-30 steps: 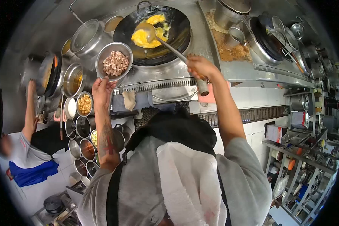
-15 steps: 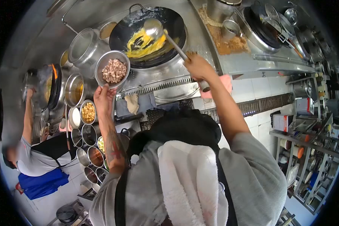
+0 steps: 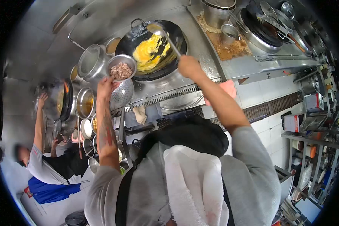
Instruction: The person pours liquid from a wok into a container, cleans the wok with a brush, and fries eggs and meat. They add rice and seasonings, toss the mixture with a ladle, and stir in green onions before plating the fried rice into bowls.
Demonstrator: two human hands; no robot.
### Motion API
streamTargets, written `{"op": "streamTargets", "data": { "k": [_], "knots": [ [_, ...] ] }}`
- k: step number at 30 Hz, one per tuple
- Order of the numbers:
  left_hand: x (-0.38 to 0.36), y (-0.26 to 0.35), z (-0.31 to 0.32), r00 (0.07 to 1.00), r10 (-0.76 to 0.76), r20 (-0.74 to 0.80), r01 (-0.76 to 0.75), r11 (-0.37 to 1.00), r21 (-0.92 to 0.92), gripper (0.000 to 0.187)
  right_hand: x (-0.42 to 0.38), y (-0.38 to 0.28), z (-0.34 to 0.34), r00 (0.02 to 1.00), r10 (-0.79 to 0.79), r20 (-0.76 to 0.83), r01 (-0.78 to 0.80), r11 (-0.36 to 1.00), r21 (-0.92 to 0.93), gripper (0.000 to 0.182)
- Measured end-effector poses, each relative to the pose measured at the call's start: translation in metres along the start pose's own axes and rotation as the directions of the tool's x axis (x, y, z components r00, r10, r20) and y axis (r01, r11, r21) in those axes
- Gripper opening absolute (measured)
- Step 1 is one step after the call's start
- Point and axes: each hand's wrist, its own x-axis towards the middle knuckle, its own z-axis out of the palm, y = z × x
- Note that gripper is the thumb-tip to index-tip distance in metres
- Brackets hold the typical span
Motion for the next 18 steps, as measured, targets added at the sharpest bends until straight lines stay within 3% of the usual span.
{"op": "streamTargets", "data": {
  "k": [1, 2, 3, 4, 5, 6, 8, 10, 11, 12, 13, 14, 16, 17, 18],
  "knots": [
    [0.021, 0.006, 0.005, 0.999, -0.019, 0.03, 0.017, 0.999, 0.04, 0.018, 0.0, -0.009, -0.001, 1.0, -0.006, -0.013, 0.006, 1.0, 0.009, 0.033],
    [0.043, 0.011, 0.009, 0.999, -0.04, 0.029, 0.037, 0.996, 0.087, 0.02, -0.004, -0.018, -0.004, 0.995, -0.001, 0.096, -0.006, 0.998, 0.07, 0.032],
    [0.069, 0.012, 0.011, 1.0, -0.011, 0.007, 0.009, 0.969, 0.248, 0.024, -0.007, -0.024, -0.009, 0.98, -0.002, 0.198, -0.024, 0.991, 0.128, 0.031],
    [0.082, 0.029, 0.021, 1.0, 0.004, 0.015, -0.008, 0.966, 0.26, 0.024, -0.014, -0.017, -0.018, 0.983, 0.001, 0.181, -0.026, 0.99, 0.14, 0.031],
    [0.092, 0.047, 0.036, 0.999, 0.019, 0.049, -0.046, 0.772, 0.634, 0.025, -0.023, -0.001, -0.031, 0.918, 0.027, 0.395, -0.17, 0.928, 0.332, 0.03],
    [0.1, 0.061, 0.053, 0.997, 0.026, 0.077, -0.08, 0.446, 0.891, 0.025, -0.03, 0.012, -0.045, 0.808, -0.008, 0.59, -0.334, 0.818, 0.468, 0.029],
    [0.114, 0.064, 0.084, 0.976, 0.17, 0.136, -0.179, 0.278, 0.944, 0.025, -0.048, 0.015, -0.079, 0.86, 0.01, 0.511, -0.253, 0.877, 0.409, 0.029],
    [0.175, 0.023, 0.097, 0.857, 0.466, 0.222, -0.244, -0.014, 0.97, 0.024, -0.061, 0.016, -0.081, 0.892, 0.015, 0.451, -0.187, 0.922, 0.34, 0.029],
    [0.164, 0.024, 0.105, 0.858, 0.467, 0.216, -0.237, -0.014, 0.971, 0.024, -0.064, 0.017, -0.075, 0.96, 0.032, 0.279, -0.104, 0.963, 0.247, 0.031],
    [0.156, 0.027, 0.116, 0.792, 0.562, 0.238, -0.23, -0.086, 0.969, 0.023, -0.064, 0.02, -0.073, 0.995, 0.023, 0.092, -0.035, 0.99, 0.134, 0.032],
    [0.151, 0.042, 0.125, 0.709, 0.655, 0.262, -0.214, -0.155, 0.965, 0.022, -0.061, 0.025, -0.081, 0.997, 0.01, 0.083, -0.021, 0.991, 0.129, 0.032],
    [0.147, 0.055, 0.127, 0.708, 0.66, 0.253, -0.206, -0.149, 0.967, 0.022, -0.063, 0.031, -0.088, 1.0, 0.019, 0.009, -0.02, 0.985, 0.169, 0.032],
    [0.129, 0.069, 0.122, 0.552, 0.771, 0.318, -0.285, -0.184, 0.941, 0.019, -0.067, 0.034, -0.096, 0.999, 0.02, -0.036, -0.012, 0.977, 0.211, 0.033],
    [0.118, 0.073, 0.118, 0.565, 0.767, 0.302, -0.268, -0.176, 0.947, 0.019, -0.066, 0.033, -0.102, 0.999, 0.026, -0.048, -0.015, 0.975, 0.221, 0.033],
    [0.104, 0.076, 0.112, 0.517, 0.827, 0.221, -0.243, -0.105, 0.964, 0.019, -0.065, 0.032, -0.104, 0.998, 0.025, -0.057, -0.011, 0.974, 0.227, 0.034]
  ]
}}
